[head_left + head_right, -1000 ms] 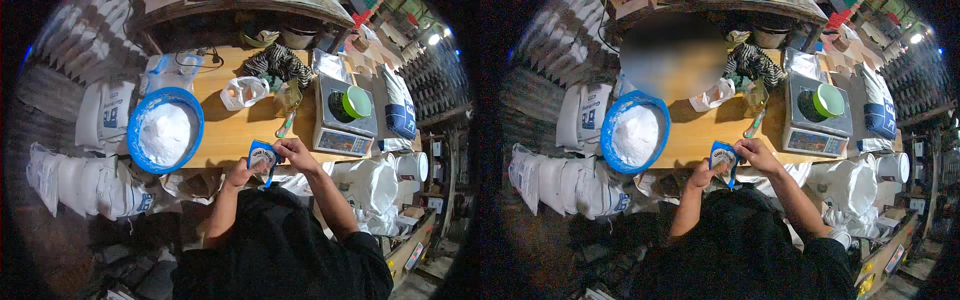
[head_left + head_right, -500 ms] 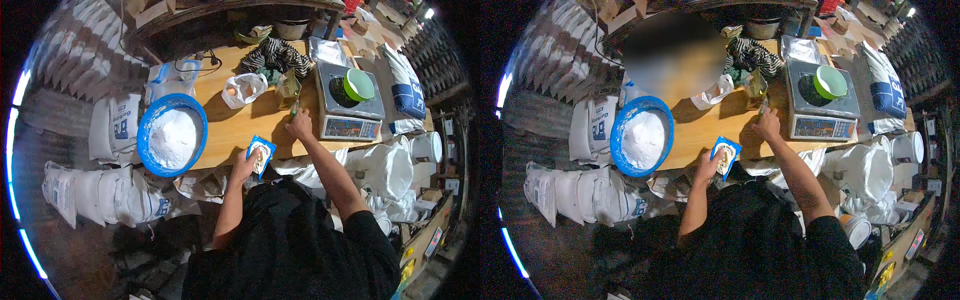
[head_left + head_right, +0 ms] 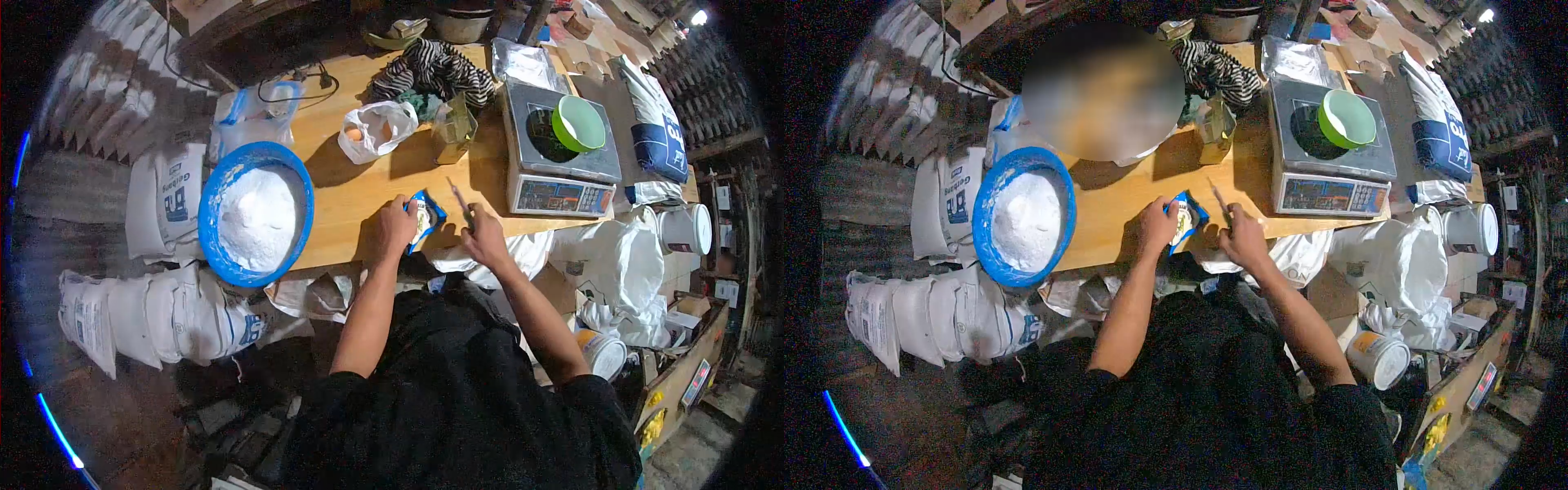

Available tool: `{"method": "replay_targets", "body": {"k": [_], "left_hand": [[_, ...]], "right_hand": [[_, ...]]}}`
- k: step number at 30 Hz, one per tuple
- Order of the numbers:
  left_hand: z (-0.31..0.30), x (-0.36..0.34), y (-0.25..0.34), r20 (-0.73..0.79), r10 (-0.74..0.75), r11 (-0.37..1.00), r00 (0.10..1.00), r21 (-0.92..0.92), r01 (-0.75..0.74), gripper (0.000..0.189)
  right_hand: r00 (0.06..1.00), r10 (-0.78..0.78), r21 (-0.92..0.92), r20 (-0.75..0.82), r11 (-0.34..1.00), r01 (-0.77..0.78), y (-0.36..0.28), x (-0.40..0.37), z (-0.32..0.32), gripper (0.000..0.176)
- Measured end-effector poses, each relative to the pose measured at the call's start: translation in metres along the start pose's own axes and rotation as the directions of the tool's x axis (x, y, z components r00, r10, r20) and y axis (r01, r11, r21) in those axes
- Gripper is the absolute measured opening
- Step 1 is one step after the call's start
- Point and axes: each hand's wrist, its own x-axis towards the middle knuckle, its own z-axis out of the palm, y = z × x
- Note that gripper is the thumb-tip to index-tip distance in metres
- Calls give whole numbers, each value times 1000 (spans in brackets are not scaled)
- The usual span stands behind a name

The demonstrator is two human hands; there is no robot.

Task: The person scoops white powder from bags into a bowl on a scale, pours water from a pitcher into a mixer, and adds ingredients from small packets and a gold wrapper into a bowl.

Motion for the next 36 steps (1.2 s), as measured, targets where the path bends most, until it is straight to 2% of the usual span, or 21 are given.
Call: {"method": "replay_targets", "body": {"k": [1, 3, 9, 10, 13, 16, 21, 27, 30, 33, 36], "left_hand": [[-1, 0, 1, -2, 14, 998, 1000, 58, -14, 30], [-19, -7, 26, -1, -42, 994, 999, 99, 42, 31], [-5, 2, 21, -33, -106, 976, 994, 186, 110, 31], [-5, 1, 20, -29, -112, 975, 993, 191, 115, 31], [-16, 0, 33, -23, -144, 971, 989, 189, 146, 30], [-19, 2, 39, -7, -194, 963, 981, 192, 191, 32], [-17, 6, 39, -5, -146, 948, 989, 285, 142, 36], [-22, 0, 46, -52, -179, 956, 982, 225, 187, 36], [-9, 4, 34, -79, -142, 970, 987, 188, 155, 36], [-15, -2, 45, -60, -219, 968, 974, 115, 225, 35], [-10, 0, 42, -75, -208, 961, 975, 171, 218, 35]], "right_hand": [[997, 13, 86, 72, 996, -20, -5, -3, 3, 42], [981, 82, 111, 173, 989, -102, -25, -4, 5, 38], [990, 31, -92, 140, 996, -19, -31, -5, 26, 30], [994, 42, -118, 106, 993, -29, -32, -6, 26, 29], [987, 91, -203, 130, 977, -64, -25, -5, 28, 27], [981, 99, -228, 169, 972, -59, -29, 2, 23, 28], [991, 13, -205, 132, 979, 14, -33, 8, 29, 32], [987, 3, -295, 163, 954, 46, -29, 11, 38, 47], [984, -7, -329, 178, 942, 66, -26, 7, 43, 52], [982, -6, -360, 191, 930, 76, -27, 6, 43, 54], [980, -9, -375, 199, 923, 85, -28, 7, 40, 55]]}}
